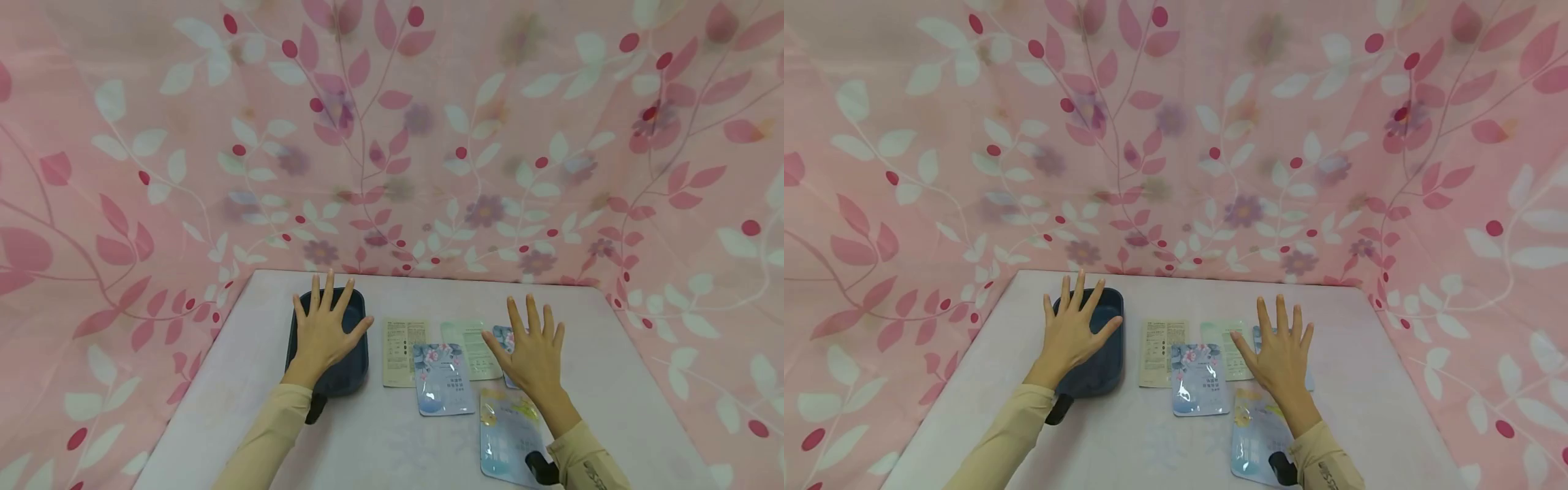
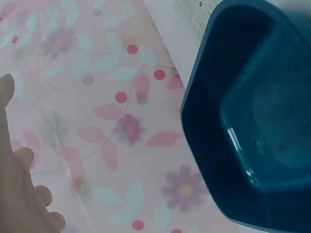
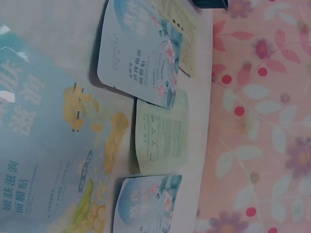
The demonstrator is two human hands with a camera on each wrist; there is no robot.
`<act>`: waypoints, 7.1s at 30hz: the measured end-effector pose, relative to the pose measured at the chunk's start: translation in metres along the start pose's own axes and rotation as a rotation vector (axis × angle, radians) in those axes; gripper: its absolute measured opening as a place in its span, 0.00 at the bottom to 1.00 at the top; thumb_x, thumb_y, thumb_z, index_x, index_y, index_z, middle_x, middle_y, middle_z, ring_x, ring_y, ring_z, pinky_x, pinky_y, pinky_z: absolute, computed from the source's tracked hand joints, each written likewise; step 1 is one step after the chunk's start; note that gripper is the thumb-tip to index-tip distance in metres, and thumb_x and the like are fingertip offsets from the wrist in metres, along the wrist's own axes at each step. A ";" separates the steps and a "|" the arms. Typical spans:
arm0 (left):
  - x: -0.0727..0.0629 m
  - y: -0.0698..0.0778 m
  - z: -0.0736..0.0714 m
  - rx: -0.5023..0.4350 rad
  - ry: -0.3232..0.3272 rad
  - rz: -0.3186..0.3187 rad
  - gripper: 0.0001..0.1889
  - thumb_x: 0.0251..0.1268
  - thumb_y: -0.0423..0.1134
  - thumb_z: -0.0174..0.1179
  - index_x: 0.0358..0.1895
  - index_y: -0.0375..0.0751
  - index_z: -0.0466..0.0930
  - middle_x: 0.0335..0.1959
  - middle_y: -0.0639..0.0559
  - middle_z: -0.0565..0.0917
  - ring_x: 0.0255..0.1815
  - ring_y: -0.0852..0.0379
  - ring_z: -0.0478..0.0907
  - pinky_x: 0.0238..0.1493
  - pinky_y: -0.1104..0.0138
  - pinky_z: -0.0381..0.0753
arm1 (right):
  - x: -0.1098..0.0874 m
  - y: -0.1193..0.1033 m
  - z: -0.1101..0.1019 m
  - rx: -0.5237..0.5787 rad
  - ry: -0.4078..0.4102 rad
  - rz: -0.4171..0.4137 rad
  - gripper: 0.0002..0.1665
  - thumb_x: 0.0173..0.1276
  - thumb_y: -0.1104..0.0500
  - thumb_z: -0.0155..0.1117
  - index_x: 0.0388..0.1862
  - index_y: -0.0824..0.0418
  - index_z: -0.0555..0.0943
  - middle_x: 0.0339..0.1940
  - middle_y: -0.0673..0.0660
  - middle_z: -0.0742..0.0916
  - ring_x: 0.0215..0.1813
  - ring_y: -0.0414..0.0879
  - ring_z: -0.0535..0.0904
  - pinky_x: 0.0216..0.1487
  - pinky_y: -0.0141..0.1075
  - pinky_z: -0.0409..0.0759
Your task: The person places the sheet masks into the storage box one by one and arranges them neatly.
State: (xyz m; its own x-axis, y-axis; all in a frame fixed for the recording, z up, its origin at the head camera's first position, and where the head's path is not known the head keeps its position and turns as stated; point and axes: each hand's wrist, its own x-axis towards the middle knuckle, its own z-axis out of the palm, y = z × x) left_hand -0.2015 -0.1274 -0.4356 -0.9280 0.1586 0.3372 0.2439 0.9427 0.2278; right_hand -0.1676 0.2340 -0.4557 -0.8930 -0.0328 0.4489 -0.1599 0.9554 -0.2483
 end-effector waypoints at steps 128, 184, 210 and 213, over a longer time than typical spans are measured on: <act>-0.111 -0.030 0.068 -0.158 0.130 0.044 0.07 0.45 0.33 0.72 0.30 0.36 0.86 0.28 0.45 0.86 0.31 0.47 0.82 0.38 0.51 0.76 | -0.092 0.106 0.047 0.249 -0.358 0.550 0.31 0.63 0.50 0.62 0.51 0.76 0.73 0.33 0.65 0.82 0.35 0.56 0.76 0.34 0.43 0.72; -0.112 -0.029 0.072 -0.181 0.136 0.042 0.07 0.44 0.32 0.72 0.30 0.35 0.87 0.28 0.46 0.86 0.31 0.49 0.81 0.37 0.53 0.76 | -0.079 0.095 0.045 0.381 -0.538 0.569 0.16 0.59 0.55 0.67 0.30 0.70 0.81 0.25 0.54 0.83 0.34 0.50 0.76 0.34 0.37 0.70; -0.111 -0.032 0.076 -0.286 0.183 0.052 0.08 0.41 0.30 0.73 0.28 0.34 0.86 0.26 0.46 0.85 0.29 0.51 0.81 0.37 0.54 0.79 | -0.020 0.025 -0.023 0.715 -0.535 0.288 0.16 0.67 0.55 0.62 0.40 0.69 0.84 0.42 0.61 0.86 0.50 0.56 0.77 0.51 0.54 0.75; -0.111 -0.032 0.077 -0.298 0.180 0.048 0.08 0.42 0.30 0.73 0.28 0.34 0.86 0.26 0.46 0.85 0.29 0.51 0.81 0.37 0.54 0.79 | -0.012 0.016 -0.025 0.751 -0.527 0.283 0.16 0.67 0.56 0.61 0.40 0.70 0.84 0.42 0.61 0.85 0.51 0.55 0.76 0.52 0.55 0.73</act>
State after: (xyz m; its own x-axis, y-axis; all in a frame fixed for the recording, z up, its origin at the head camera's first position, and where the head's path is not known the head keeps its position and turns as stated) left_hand -0.1279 -0.1527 -0.5508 -0.8557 0.1213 0.5031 0.3819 0.8040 0.4558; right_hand -0.1490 0.2568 -0.4434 -0.9850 -0.1322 -0.1106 0.0268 0.5166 -0.8558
